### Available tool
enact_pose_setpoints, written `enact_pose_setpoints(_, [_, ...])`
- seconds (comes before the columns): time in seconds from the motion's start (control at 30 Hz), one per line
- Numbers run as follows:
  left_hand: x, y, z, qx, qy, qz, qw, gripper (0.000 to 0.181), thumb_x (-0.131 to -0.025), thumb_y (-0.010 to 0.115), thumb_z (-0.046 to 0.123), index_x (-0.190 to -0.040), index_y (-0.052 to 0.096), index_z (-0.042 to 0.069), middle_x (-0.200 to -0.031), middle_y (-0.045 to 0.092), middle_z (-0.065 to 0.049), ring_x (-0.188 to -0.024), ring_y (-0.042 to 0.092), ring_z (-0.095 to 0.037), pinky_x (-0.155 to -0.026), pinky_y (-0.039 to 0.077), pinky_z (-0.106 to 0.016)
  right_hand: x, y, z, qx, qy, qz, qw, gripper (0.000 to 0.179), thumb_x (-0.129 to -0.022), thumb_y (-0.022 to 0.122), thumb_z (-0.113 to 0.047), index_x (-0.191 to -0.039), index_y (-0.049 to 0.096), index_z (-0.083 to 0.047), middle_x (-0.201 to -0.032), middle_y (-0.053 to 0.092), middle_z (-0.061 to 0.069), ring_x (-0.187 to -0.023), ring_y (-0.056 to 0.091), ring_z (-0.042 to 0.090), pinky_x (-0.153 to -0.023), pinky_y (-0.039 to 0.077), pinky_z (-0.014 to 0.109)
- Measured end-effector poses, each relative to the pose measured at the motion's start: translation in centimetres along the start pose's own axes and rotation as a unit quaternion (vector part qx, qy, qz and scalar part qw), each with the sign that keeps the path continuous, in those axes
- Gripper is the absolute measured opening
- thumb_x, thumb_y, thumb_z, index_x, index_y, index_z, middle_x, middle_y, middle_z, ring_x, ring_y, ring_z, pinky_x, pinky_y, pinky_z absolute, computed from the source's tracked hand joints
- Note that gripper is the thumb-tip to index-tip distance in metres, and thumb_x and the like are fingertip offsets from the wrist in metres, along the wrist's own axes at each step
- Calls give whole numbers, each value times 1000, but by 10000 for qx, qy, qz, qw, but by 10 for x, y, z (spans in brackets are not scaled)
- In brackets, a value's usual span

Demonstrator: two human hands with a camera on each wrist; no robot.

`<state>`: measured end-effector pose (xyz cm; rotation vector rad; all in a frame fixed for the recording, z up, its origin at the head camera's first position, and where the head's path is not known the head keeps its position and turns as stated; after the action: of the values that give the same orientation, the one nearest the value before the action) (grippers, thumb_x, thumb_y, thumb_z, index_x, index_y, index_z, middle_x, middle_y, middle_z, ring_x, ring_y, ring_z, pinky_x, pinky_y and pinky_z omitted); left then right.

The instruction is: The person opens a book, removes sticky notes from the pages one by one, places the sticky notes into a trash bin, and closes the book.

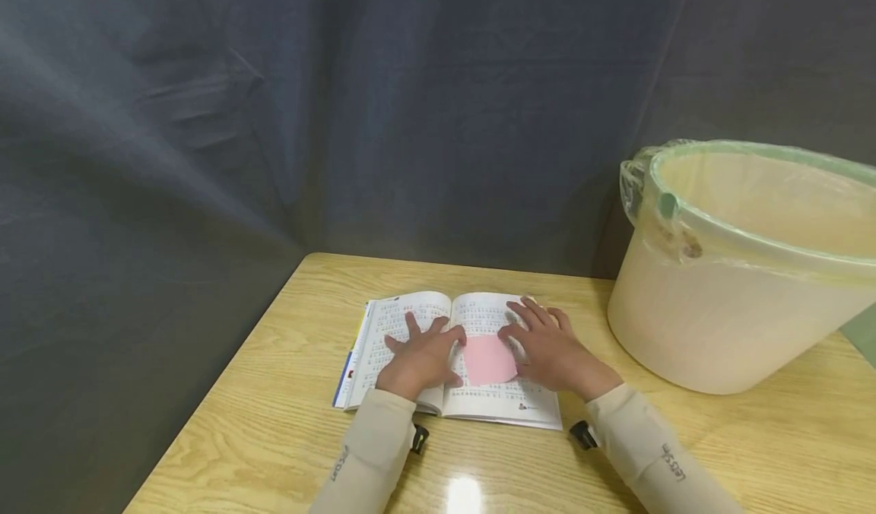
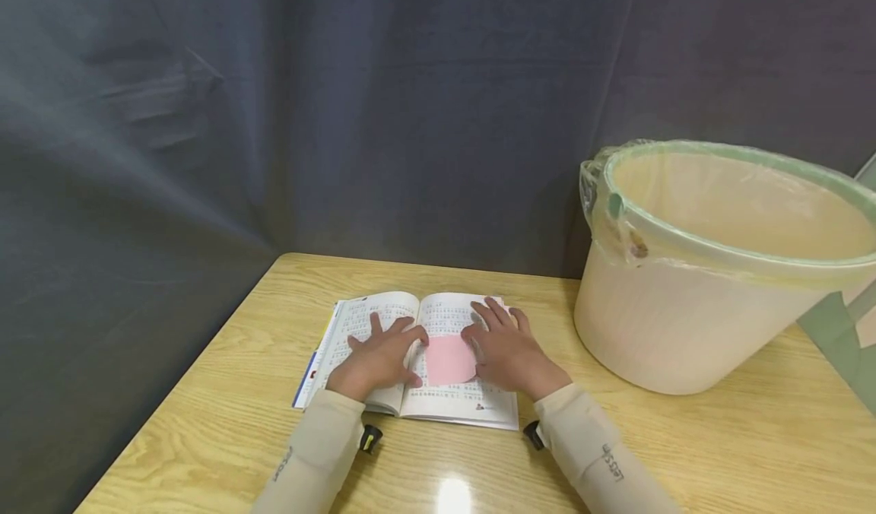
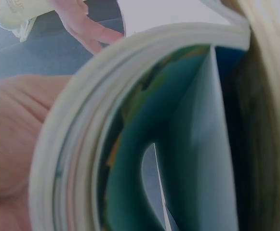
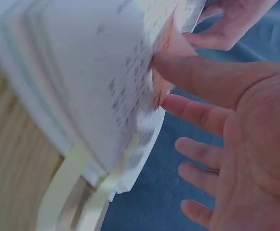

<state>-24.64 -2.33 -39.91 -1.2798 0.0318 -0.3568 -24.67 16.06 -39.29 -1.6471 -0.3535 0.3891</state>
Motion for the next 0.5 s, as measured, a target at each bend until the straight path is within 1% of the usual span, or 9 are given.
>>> enact_pose_setpoints(0.07, [-1,0,-1,27,-19,25,10000,50,-76,85,31,-120,62,26,-158,39,-3,-144,11,-63,-98,22,-88,0,0,-5,-52,-256,-79,9996,45,-83,79,-21,-125,63,-19,-154,44,15,-147,31,40,-114,26,66])
enact_pose_setpoints(0.17, [-2,-1,-2,28,-34,29,10000,52,-75,85,32,-122,62,25,-158,39,-2,-145,12,-63,-98,23,-88,2,2,-9,-209,-566,-172,9980,49,-82,81,-24,-127,63,-18,-149,50,12,-144,38,38,-112,30,65])
enact_pose_setpoints(0.27, [-2,-1,-2,11,13,48,10000,58,-75,85,32,-127,60,29,-159,39,-2,-144,13,-63,-97,24,-88,3,3,-13,-305,-914,-159,9952,53,-82,81,-28,-129,61,-16,-146,53,11,-141,43,36,-109,34,63])
enact_pose_setpoints(0.37, [-1,-1,-1,-29,88,61,9999,64,-75,85,32,-131,54,35,-158,39,-2,-144,13,-64,-96,25,-88,3,3,-17,-297,-1212,2,9922,48,-84,79,-27,-128,62,-16,-141,57,11,-135,49,35,-105,40,62])
enact_pose_setpoints(0.43, [0,-1,-1,-64,110,38,9999,64,-76,85,32,-131,53,38,-158,39,-2,-144,13,-64,-96,25,-88,3,3,-19,-247,-1317,93,9909,44,-86,77,-27,-126,63,-16,-138,60,11,-131,54,33,-102,43,60])
enact_pose_setpoints(0.5, [0,-1,-1,-101,116,7,9999,61,-76,84,32,-129,54,39,-159,38,-2,-144,13,-64,-96,25,-88,2,3,-19,-229,-1326,44,9909,41,-89,74,-27,-126,64,-16,-136,62,11,-128,57,32,-101,45,59])
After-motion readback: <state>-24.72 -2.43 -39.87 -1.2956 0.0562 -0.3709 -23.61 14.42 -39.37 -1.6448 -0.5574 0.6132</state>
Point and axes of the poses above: each hand's wrist, its own x-axis away from the middle knuckle, its own y-axis out of the palm, z = x × y, the point moved 5 cm from there along -x, towards the middle knuckle
